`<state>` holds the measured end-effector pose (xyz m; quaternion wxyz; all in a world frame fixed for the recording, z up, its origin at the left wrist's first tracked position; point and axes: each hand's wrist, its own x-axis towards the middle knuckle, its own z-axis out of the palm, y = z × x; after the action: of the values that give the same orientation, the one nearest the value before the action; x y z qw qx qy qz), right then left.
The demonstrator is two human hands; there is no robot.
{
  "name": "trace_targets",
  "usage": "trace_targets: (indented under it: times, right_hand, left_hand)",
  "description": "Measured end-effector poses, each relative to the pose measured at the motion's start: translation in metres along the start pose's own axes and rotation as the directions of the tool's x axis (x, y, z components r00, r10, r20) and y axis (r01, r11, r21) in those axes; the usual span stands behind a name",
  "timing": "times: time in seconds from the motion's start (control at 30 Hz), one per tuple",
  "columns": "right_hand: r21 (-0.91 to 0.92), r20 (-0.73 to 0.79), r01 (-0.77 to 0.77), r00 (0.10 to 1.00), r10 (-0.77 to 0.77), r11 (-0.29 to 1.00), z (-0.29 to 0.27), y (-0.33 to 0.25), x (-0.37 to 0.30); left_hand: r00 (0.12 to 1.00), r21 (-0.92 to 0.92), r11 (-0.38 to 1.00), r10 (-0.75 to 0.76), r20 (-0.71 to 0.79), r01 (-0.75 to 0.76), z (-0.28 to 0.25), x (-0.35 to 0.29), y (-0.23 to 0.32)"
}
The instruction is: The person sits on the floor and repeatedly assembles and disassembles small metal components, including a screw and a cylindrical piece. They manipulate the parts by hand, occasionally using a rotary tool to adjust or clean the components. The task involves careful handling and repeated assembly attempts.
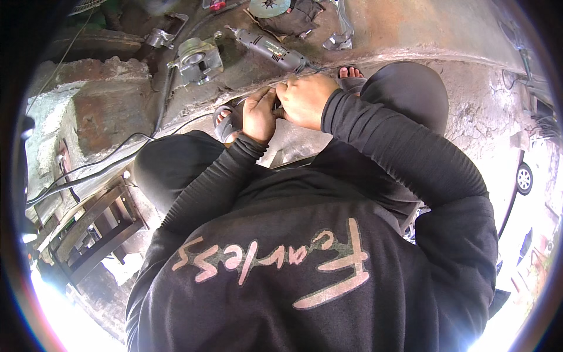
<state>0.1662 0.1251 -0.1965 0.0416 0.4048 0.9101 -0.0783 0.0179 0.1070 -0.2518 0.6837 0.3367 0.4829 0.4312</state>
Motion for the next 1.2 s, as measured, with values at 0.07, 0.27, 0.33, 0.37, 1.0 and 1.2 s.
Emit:
trace_targets:
  times: [0.07, 0.27, 0.33, 0.37, 1.0, 1.2]
  right_hand:
    - [0.024, 0.064, -0.031, 0.998, 0.029, 0.999, 0.001, -0.002, -0.001]
    - [0.045, 0.013, -0.005, 1.000, 0.004, 0.999, 0.000, -0.001, 0.001]
    - [0.045, 0.007, 0.000, 1.000, 0.000, 0.999, -0.001, 0.001, 0.004]
    - [0.045, -0.007, 0.012, 1.000, -0.012, 0.999, -0.002, 0.002, 0.004]
    - [0.064, -0.007, 0.027, 1.000, -0.027, 0.998, -0.015, -0.002, 0.003]
    - [0.099, 0.023, 0.028, 0.999, -0.031, 0.995, -0.013, -0.002, 0.003]
  left_hand:
    - [1.000, 0.013, 1.000, 0.002, -0.002, -0.002, 0.000, -0.001, -0.005]
    - [0.994, 0.107, 0.989, 0.104, -0.029, -0.101, -0.001, 0.001, -0.009]
    - [0.993, 0.144, 0.985, 0.103, -0.050, -0.095, 0.000, 0.001, -0.005]
    - [0.991, 0.169, 0.978, 0.128, -0.048, -0.119, 0.000, 0.001, -0.003]
    - [0.992, 0.024, 0.999, 0.032, -0.120, -0.029, 0.009, -0.012, 0.008]
    - [0.990, 0.038, 0.999, -0.008, -0.144, 0.014, 0.012, -0.017, 0.011]
